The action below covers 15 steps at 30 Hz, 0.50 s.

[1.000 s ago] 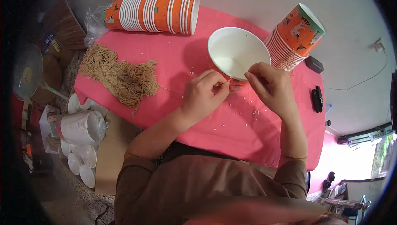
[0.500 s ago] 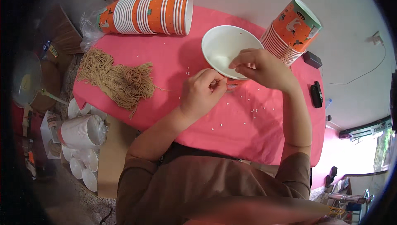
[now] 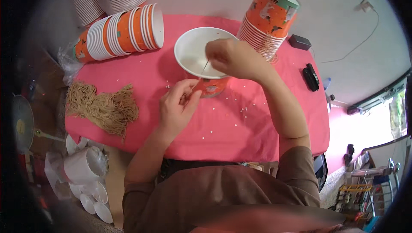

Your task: Tying decorative or carrying strings onto small plastic buckets.

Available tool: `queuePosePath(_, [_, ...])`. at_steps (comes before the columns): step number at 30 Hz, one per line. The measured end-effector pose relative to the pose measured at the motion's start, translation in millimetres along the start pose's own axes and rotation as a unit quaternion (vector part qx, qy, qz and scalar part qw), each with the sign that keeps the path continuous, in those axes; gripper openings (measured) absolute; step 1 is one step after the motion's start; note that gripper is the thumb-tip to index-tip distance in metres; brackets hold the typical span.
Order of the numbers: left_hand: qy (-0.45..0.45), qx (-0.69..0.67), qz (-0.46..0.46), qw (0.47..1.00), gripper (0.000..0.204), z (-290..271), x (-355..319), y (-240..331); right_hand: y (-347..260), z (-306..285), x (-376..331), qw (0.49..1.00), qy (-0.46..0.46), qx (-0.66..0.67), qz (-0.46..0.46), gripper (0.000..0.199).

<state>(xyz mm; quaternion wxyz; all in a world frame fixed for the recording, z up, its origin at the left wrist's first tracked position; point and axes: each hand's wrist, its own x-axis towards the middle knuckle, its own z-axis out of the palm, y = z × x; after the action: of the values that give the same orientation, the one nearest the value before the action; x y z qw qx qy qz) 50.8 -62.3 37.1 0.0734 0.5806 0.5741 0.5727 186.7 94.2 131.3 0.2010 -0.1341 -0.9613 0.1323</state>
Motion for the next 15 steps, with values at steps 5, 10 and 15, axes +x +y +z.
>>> queuePosePath(5, [-0.043, -0.021, 0.099, 0.994, 0.016, -31, -11, -9, 24, -38, -48, 0.957, 0.195, -0.157, 0.144, 0.009])
queuePosePath(10, [-0.152, -0.203, -0.161, 0.954, 0.010, -65, -34, -23, 53, -71, -90, 0.869, 0.258, -0.331, 0.262, 0.014])
queuePosePath(15, [-0.257, -0.270, -0.248, 0.894, 0.015, -79, -32, -21, 49, -79, -110, 0.808, 0.221, -0.422, 0.346, 0.013])
